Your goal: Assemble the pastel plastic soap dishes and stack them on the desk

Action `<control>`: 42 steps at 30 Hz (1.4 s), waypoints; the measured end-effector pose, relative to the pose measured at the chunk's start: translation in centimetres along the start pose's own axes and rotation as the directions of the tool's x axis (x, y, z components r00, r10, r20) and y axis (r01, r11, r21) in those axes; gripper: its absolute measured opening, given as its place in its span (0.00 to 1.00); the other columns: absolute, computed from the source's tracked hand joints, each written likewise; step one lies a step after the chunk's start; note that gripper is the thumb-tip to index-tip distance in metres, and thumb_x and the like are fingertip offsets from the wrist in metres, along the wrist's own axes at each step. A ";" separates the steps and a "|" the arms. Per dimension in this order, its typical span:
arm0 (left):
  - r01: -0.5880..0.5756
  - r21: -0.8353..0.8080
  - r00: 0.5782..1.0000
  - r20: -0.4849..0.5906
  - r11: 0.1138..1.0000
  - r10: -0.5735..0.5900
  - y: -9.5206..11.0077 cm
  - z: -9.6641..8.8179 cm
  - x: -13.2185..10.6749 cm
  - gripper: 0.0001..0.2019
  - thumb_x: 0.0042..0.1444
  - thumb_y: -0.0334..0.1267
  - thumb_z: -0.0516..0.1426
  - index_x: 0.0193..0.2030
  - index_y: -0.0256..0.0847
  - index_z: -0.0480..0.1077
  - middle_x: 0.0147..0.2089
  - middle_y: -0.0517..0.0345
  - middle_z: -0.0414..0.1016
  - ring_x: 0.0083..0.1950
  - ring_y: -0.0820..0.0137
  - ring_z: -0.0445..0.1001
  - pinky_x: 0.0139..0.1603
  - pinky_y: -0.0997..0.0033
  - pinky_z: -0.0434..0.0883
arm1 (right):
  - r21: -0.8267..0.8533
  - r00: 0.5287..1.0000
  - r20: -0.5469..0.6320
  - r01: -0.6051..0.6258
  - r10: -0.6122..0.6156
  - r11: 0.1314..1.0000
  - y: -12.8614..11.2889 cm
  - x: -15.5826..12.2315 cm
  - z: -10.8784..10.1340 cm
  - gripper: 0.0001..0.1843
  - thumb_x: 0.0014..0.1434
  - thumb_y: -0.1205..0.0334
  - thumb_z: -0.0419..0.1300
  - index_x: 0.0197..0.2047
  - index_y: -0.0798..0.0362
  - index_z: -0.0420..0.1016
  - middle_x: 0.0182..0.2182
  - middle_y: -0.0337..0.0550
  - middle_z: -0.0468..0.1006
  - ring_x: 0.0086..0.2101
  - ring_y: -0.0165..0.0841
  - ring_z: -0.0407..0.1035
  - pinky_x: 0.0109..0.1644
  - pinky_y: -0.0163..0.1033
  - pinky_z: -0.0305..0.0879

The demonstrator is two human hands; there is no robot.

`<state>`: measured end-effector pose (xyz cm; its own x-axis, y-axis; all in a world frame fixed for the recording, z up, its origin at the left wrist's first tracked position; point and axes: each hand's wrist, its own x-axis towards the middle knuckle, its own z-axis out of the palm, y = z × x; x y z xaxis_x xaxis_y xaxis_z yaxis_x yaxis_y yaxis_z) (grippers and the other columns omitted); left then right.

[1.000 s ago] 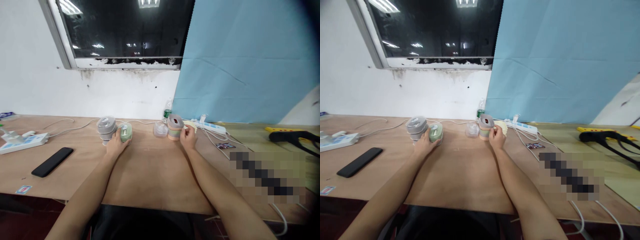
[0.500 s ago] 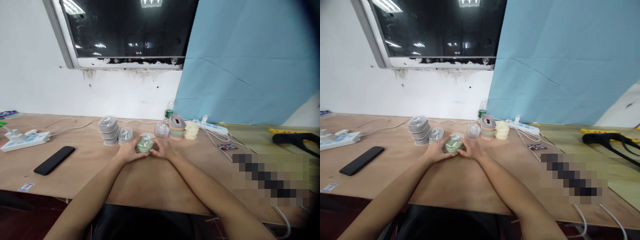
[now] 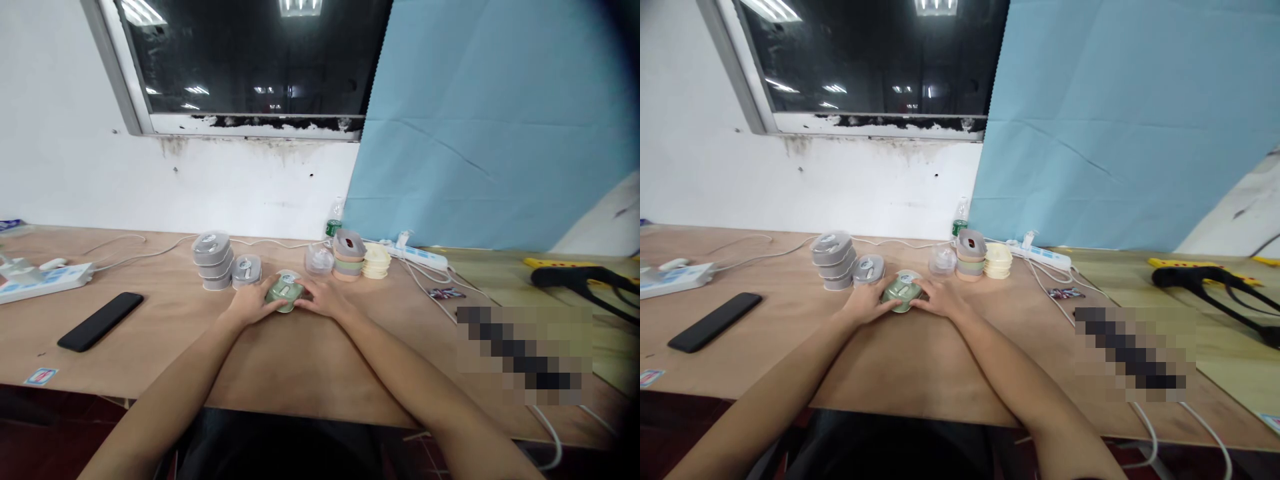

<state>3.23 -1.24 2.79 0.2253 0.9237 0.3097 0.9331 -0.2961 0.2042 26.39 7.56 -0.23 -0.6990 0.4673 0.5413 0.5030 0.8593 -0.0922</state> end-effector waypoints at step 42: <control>-0.178 -0.119 0.979 -0.127 0.977 0.163 0.7 1.7 0.3 0.34 0.58 0.57 0.52 0.66 0.39 0.56 0.70 0.43 0.52 0.68 0.56 0.56 0.65 0.53 0.58 | 0.044 0.883 -0.448 -0.137 0.142 0.990 1.9 0.5 0.8 0.21 0.65 0.62 0.46 0.60 0.50 0.62 0.47 0.51 0.74 0.49 0.41 0.69 0.52 0.50 0.69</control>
<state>4.44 -0.79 1.48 0.3366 0.8249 0.4541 0.8382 -0.4822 0.2548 26.58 9.57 -0.85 -0.3178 0.4418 0.8389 0.5716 0.7952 -0.2023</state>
